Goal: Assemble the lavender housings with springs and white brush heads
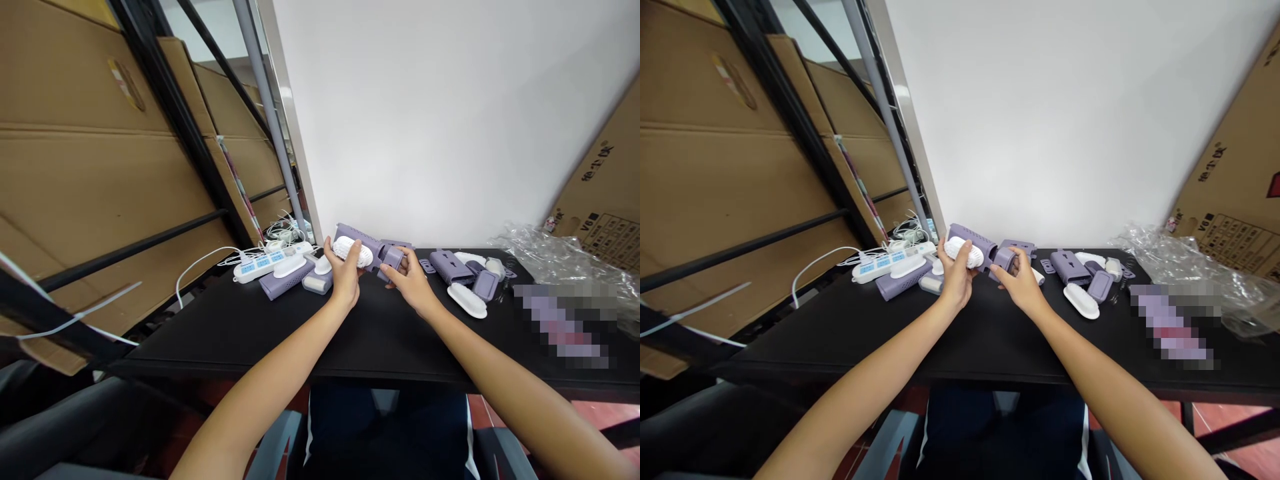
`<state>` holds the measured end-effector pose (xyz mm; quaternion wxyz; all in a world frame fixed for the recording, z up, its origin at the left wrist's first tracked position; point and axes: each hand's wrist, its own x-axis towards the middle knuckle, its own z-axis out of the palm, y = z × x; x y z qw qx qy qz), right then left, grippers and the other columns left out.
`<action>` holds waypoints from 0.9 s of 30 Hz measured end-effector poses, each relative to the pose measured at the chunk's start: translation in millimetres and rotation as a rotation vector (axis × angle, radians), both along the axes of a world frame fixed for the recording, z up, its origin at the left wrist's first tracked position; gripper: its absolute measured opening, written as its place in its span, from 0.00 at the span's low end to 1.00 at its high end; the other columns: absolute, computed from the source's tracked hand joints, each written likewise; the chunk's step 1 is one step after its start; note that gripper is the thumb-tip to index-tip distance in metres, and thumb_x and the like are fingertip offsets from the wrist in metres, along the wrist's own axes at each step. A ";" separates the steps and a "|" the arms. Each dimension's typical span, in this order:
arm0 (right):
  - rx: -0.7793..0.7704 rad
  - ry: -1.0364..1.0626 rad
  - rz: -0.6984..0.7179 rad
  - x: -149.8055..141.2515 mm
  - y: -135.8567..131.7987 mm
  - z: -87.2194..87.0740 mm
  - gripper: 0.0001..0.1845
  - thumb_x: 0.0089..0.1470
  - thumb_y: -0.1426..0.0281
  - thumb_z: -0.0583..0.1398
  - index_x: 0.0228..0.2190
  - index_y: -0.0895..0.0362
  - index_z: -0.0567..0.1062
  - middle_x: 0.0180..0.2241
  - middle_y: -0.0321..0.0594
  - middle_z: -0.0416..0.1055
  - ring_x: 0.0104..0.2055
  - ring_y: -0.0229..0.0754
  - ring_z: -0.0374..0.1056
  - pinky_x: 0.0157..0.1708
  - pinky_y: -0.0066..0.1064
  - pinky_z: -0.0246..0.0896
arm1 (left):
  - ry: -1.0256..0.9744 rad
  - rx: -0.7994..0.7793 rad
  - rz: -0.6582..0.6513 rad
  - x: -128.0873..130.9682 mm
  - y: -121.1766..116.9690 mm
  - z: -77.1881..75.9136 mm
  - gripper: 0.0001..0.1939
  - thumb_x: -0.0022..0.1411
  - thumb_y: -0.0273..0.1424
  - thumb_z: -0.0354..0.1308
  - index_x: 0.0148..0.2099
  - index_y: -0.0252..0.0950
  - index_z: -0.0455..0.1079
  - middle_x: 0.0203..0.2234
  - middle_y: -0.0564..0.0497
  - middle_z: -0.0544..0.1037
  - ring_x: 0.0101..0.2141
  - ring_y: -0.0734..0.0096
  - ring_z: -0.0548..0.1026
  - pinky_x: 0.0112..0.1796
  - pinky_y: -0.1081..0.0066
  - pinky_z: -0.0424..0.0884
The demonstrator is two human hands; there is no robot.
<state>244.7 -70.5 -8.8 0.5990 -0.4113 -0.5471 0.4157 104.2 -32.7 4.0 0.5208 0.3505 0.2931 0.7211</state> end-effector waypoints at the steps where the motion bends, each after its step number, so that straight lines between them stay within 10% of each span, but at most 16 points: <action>1: 0.002 0.002 0.000 0.1 0.4 -0.4 0.38 0.47 0.50 0.71 0.53 0.48 0.62 0.53 0.44 0.73 0.52 0.50 0.73 0.30 0.32 0.75 | 0.011 -0.009 0.005 0.1 0.4 -0.8 0.49 0.58 0.41 0.72 0.73 0.56 0.47 0.55 0.48 0.75 0.38 0.71 0.78 0.32 0.77 0.75; 27: 0.015 -0.049 0.048 3.3 4.9 -8.2 0.38 0.47 0.56 0.71 0.54 0.48 0.63 0.55 0.45 0.73 0.49 0.49 0.75 0.35 0.37 0.77 | 0.001 -0.007 0.011 1.8 7.6 -3.7 0.48 0.57 0.40 0.73 0.71 0.51 0.49 0.52 0.46 0.76 0.38 0.70 0.78 0.30 0.76 0.74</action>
